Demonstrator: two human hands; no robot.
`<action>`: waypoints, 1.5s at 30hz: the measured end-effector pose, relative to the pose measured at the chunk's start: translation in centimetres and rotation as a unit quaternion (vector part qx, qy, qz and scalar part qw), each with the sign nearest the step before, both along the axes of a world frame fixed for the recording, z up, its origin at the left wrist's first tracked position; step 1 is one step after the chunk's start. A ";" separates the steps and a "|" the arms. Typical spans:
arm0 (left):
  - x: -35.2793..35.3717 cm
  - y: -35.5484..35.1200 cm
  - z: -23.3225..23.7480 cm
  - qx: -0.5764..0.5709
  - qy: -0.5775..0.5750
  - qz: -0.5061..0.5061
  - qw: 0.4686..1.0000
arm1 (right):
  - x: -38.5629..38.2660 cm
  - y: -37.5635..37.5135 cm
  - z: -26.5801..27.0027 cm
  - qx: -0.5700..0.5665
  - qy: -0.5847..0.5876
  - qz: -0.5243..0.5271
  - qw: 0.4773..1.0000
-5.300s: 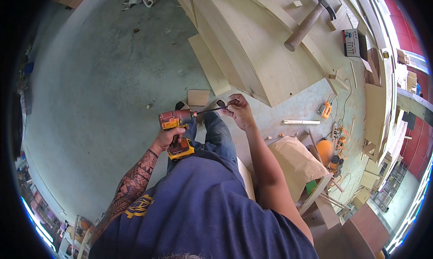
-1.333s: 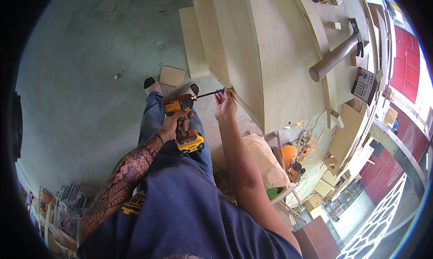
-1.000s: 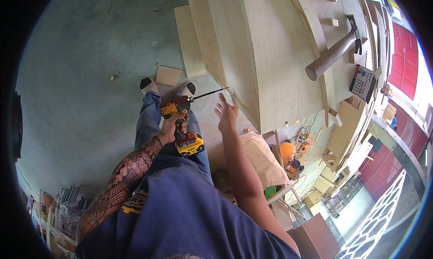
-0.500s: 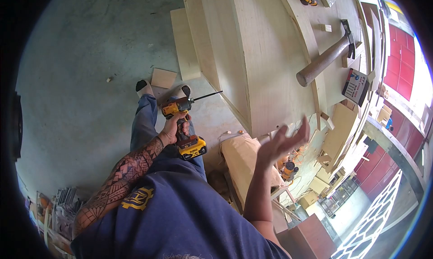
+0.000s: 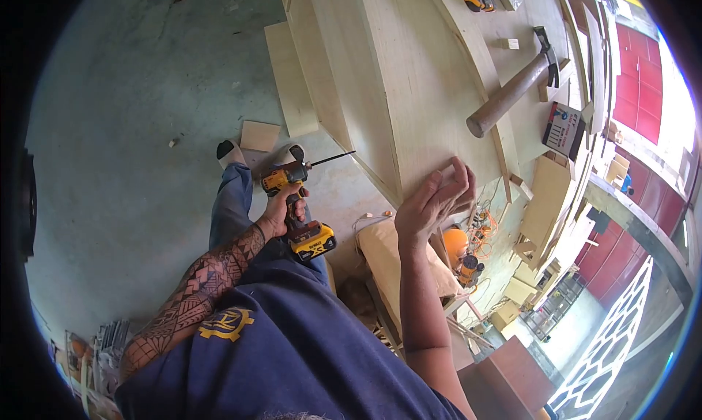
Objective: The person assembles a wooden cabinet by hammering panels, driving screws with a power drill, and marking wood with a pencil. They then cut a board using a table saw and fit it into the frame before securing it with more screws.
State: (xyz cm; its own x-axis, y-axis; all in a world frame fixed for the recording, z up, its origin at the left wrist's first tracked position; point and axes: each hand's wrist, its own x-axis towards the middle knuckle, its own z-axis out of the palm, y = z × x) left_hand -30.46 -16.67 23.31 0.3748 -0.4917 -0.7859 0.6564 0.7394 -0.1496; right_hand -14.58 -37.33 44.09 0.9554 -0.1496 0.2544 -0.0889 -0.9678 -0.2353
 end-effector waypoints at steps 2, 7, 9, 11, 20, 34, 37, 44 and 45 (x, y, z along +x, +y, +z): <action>0.6 0.6 -0.2 0.010 -0.012 -0.026 1.000 | 0.1 0.1 0.1 0.003 -0.007 -0.001 1.000; 2.7 3.4 -1.2 -0.048 -0.008 -0.063 0.997 | 0.1 0.2 0.4 0.023 -0.027 0.005 0.999; 4.4 4.5 0.0 -0.008 -0.025 -0.097 0.995 | 0.1 0.3 0.4 0.030 -0.040 -0.003 0.999; 6.1 6.0 2.2 0.057 -0.077 -0.110 0.989 | 0.2 0.2 0.6 0.020 -0.044 0.006 0.999; 6.8 21.8 5.9 0.427 -0.170 -0.135 0.878 | -0.1 0.1 1.0 0.031 -0.086 -0.042 0.995; -10.4 17.8 15.5 0.705 -0.019 -0.327 0.629 | 27.4 -34.6 8.6 0.020 0.062 0.002 0.998; -12.7 15.3 15.5 0.708 0.016 -0.289 0.644 | 29.1 -34.8 8.7 -0.037 0.155 0.058 0.985; -14.0 11.9 13.5 0.683 0.057 -0.224 0.693 | 29.4 -35.7 7.2 -0.010 0.066 0.107 0.992; -14.3 11.4 13.0 0.677 0.059 -0.220 0.700 | 29.5 -36.1 7.0 -0.014 0.068 0.116 0.991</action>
State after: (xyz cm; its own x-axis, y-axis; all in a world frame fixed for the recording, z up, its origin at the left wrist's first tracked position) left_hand -44.72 -5.22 36.32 0.3150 0.6855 -0.6564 0.9071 -0.0140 0.4206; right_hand 14.95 -73.41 51.14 0.9888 0.0842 0.1228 0.1088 -0.9718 -0.2094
